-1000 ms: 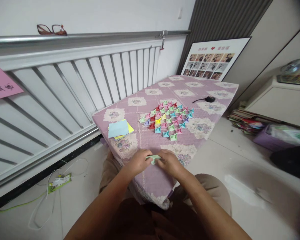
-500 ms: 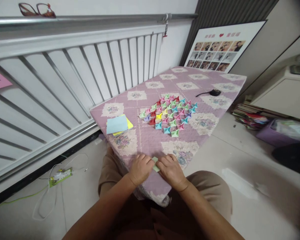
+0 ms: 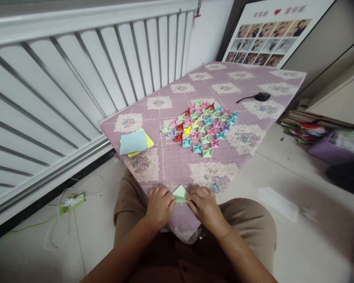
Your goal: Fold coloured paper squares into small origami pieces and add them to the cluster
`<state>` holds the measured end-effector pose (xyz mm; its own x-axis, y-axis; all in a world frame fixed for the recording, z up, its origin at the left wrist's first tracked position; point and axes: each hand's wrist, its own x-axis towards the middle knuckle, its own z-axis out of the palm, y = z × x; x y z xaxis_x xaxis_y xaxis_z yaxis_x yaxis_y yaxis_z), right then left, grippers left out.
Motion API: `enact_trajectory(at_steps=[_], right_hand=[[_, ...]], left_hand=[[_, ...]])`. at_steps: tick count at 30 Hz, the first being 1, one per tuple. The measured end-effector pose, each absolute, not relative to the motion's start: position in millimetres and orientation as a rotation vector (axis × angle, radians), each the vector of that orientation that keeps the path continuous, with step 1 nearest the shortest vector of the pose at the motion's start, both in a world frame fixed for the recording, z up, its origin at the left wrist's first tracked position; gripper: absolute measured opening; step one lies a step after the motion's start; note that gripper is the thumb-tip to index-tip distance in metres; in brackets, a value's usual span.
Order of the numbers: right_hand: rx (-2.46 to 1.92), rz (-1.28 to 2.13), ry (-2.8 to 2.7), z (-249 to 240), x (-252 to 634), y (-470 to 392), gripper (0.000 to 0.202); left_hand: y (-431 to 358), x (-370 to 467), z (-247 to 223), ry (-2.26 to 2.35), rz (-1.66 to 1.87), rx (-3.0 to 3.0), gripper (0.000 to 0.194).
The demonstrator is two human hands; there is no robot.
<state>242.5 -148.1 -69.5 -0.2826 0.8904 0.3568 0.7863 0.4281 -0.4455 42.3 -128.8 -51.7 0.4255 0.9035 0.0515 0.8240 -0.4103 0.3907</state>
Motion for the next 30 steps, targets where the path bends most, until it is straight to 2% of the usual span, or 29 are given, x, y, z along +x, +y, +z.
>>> enact_trajectory(at_steps=[11,30], right_hand=[[-1.677,0.223,-1.915,-64.1,232.7,-150.8,0.027],[-1.883,0.052,-1.872,-64.6,228.2,-145.7,0.03]], left_hand=[[-121.0,45.5,-34.1,1.643,0.179,2.229,0.015],[-105.9,52.5,-24.0,1.647,-0.071,2.247,0.021]])
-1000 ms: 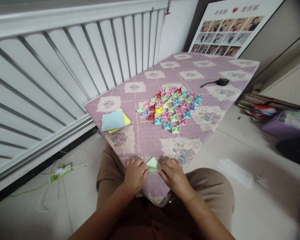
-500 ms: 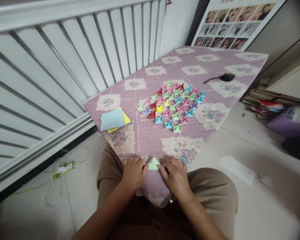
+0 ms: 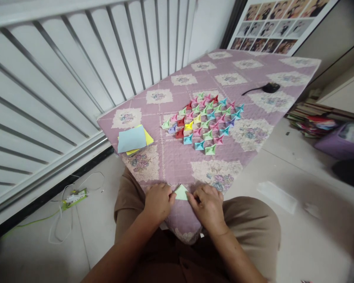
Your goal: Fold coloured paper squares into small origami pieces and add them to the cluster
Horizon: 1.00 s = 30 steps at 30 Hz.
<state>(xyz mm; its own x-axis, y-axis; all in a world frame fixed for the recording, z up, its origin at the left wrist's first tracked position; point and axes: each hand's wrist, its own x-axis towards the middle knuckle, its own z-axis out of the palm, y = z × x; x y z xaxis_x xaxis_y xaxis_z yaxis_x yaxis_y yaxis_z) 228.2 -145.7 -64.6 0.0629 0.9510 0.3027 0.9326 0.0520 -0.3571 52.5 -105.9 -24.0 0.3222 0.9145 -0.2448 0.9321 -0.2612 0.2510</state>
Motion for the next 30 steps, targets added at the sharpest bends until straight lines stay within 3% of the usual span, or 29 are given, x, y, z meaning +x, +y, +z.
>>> enact_trajectory(at_steps=[13,20,30], right_hand=[[-1.763,0.044,-1.818,-70.3,234.9,-147.3,0.018],[-1.551,0.023,-2.041,-59.3,220.6,-166.4,0.024],[-1.63,0.13,-2.198,-59.7,210.5,-168.7,0.036]], left_hand=[[-108.1,51.2,-31.7,1.665,-0.006,2.309,0.018],[-109.4,49.5,-34.2,1.647,0.007,2.339,0.018],[-108.2,44.1,-34.1,1.602,0.005,2.383,0.02]])
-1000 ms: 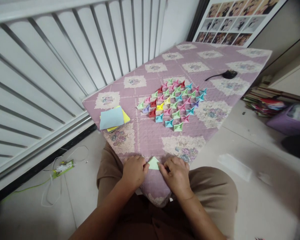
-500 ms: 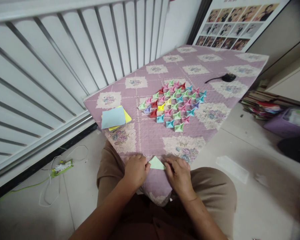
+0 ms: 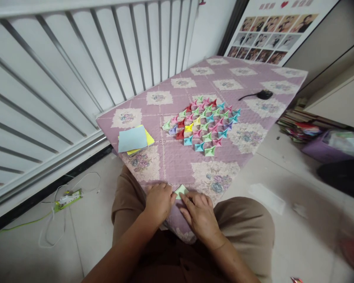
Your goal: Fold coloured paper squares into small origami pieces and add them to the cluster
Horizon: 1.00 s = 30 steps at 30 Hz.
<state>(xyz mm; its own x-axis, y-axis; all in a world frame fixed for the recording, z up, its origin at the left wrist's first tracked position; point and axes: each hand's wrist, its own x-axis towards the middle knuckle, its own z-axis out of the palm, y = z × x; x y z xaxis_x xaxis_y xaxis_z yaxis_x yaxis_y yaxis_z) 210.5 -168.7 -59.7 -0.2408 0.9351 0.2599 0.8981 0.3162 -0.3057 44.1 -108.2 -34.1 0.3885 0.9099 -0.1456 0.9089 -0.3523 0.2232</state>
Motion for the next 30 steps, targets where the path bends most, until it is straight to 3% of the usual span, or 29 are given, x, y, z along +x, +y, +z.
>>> enact_trajectory(at_steps=[8,15,30], right_hand=[[-1.679,0.13,-2.209,-57.2,209.3,-166.6,0.036],[-1.718,0.15,-2.212,-57.6,208.4,-167.0,0.03],[-1.731,0.146,-2.194,-66.8,206.3,-182.7,0.044]], left_hand=[[-113.1,36.0,-42.4,1.535,0.121,2.471,0.016],[-102.8,34.4,-44.5,0.999,0.175,2.708,0.03],[-95.9,26.0,-36.9,0.881,0.049,2.746,0.047]])
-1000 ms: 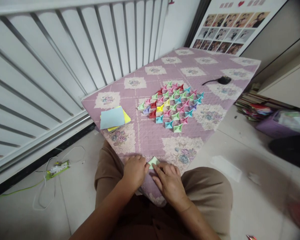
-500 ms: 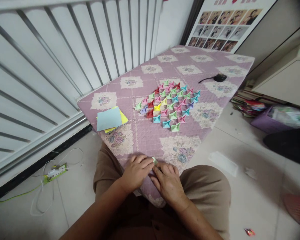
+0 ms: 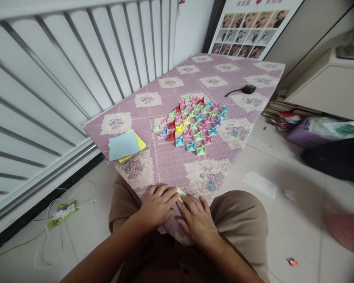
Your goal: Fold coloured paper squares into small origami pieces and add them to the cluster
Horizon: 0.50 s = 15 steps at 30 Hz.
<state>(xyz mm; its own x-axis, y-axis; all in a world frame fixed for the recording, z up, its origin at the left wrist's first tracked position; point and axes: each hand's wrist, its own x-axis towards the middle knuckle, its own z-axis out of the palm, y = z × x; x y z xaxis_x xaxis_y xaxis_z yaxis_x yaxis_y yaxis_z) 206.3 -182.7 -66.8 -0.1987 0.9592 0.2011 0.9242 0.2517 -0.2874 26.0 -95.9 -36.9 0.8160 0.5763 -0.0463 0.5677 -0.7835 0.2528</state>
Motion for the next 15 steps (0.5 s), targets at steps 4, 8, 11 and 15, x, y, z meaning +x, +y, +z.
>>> enact_trajectory(at_steps=[4,8,11,15], right_hand=[[-1.702,0.155,-2.231,-63.0,212.2,-185.0,0.045],[-1.678,0.115,-2.253,-63.4,224.6,-189.9,0.043],[-1.699,0.079,-2.239,-66.6,232.2,-193.7,0.043],[-1.719,0.054,-2.218,-70.1,237.3,-195.9,0.045]], left_hand=[[-93.3,19.8,-36.4,0.765,0.056,2.78,0.066],[-90.4,18.6,-35.2,0.729,0.029,2.78,0.068],[-89.9,19.7,-34.1,0.74,0.022,2.762,0.066],[-90.6,19.9,-34.7,0.753,0.032,2.755,0.061]])
